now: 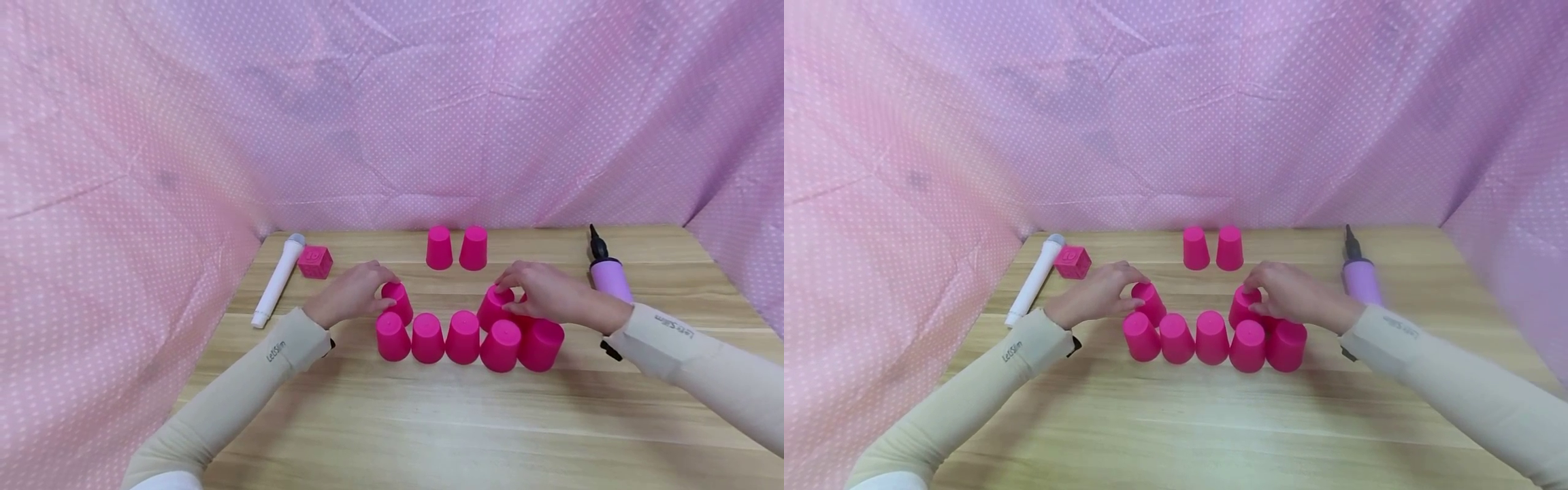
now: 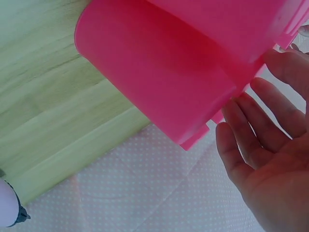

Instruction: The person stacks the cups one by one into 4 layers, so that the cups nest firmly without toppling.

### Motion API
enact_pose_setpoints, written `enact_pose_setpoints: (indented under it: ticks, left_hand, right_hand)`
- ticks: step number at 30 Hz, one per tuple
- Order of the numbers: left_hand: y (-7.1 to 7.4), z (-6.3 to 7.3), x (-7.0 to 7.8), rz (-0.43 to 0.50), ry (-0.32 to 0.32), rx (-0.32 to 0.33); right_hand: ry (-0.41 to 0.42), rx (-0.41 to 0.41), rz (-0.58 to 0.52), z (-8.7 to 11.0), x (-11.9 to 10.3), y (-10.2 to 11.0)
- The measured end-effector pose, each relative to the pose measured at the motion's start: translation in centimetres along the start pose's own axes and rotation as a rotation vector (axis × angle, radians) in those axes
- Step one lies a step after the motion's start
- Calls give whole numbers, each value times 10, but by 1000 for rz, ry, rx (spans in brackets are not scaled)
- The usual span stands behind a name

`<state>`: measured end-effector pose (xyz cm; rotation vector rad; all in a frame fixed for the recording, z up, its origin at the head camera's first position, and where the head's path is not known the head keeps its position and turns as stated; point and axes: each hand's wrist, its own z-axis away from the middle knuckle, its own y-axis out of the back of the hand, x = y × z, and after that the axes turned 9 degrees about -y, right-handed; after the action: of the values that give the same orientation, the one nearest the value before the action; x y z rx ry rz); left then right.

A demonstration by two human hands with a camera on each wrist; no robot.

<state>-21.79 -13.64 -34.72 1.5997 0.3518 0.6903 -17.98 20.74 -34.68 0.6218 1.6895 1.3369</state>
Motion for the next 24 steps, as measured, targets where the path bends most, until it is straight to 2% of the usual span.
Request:
enact_pose_setpoints:
  ticks: [6,9,15,19,24]
  left_hand:
    - [1,1,0,10,-10,82]
    - [4,0,-2,-13,-18,124]
    - [11,-7,-6,-66,8,149]
    - [16,-12,-12,-35,58,134]
    - [20,-23,-23,2,106,140]
  right_hand:
    - [109,130,29,-3,2,2]
    - [133,168,25,-5,3,7]
    - [66,188,16,-6,7,23]
    - [12,216,-1,-7,11,34]
    - [-11,306,13,-13,23,43]
